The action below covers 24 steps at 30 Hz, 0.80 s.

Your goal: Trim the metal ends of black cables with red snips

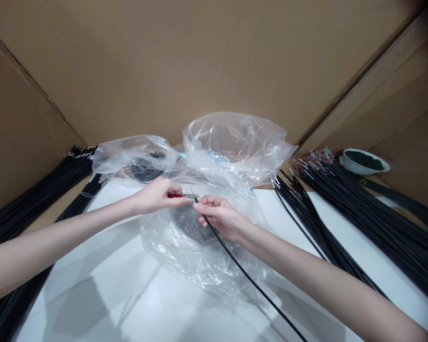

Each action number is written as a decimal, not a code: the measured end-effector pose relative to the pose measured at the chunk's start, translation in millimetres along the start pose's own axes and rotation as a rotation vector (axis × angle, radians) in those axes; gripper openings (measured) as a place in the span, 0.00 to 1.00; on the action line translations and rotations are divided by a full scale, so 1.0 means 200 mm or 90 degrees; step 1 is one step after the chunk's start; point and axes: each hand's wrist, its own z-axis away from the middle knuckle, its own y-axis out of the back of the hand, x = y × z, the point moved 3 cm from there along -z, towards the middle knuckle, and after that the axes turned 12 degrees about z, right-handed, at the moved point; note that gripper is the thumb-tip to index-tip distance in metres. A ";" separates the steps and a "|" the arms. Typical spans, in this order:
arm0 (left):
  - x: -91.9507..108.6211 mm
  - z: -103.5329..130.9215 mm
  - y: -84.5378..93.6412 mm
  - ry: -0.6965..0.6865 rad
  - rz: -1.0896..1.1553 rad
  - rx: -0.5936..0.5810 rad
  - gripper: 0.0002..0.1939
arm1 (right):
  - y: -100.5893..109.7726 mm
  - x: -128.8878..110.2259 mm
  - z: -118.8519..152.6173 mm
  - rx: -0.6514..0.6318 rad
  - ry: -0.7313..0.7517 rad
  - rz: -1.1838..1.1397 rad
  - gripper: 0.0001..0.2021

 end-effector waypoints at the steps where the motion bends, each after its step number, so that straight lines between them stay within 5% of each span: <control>1: 0.00 0.00 0.00 0.003 0.010 0.000 0.23 | 0.00 0.00 0.00 0.000 0.002 -0.001 0.16; 12: -0.06 0.03 -0.02 -0.035 0.057 0.119 0.21 | 0.03 -0.02 -0.01 0.004 0.002 -0.014 0.14; 24: -0.05 0.02 -0.08 -0.045 0.140 0.096 0.21 | 0.00 -0.02 0.02 -0.046 0.032 -0.059 0.14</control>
